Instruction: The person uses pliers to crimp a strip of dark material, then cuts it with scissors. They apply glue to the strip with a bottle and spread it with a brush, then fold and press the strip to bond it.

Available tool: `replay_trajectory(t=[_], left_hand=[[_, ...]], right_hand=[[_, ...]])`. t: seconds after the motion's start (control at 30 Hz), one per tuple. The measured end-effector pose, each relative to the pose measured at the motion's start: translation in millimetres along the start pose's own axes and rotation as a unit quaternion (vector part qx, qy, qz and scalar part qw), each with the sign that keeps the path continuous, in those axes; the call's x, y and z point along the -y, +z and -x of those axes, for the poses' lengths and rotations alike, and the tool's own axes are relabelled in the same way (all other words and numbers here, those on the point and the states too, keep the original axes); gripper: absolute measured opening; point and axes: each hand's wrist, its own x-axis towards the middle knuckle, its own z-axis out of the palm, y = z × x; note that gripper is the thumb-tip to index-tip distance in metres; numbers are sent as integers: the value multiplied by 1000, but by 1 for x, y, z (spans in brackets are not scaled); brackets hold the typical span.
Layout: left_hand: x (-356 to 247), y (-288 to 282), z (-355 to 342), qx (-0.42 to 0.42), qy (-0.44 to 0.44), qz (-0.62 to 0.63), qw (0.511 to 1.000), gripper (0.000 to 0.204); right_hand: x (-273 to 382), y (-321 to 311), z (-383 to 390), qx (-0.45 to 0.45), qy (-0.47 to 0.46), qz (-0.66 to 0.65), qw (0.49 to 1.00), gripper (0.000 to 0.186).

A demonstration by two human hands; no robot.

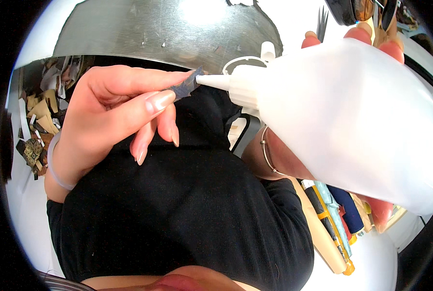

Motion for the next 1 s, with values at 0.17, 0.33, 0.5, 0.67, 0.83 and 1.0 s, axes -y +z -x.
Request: replay_trajectory(t=[0.17,0.33,0.5,0.67,0.83,1.0], left_hand=[[2,-1,0,22,7,17,1000,32],[1,-1,-1,29,3,18,999,31],[3,-1,-1,36,8,13,999,31],[3,-2,-2,43,14,1,999,32],[6,-3,-4,51,35,-10,998,33],[3,-2,-3,48,21,-5,999,34]], right_hand=[[1,-4,5,-35,-31,28,998,103],[2,0,7,-34,-41,41,998,94],[1,-2,8,-35,-48,51,997,84],[3,-2,8,-63,-62,93,992,80],[2,-3,9,-44,-63,67,995,81],[3,-7,9,-22,-68,69,995,81]])
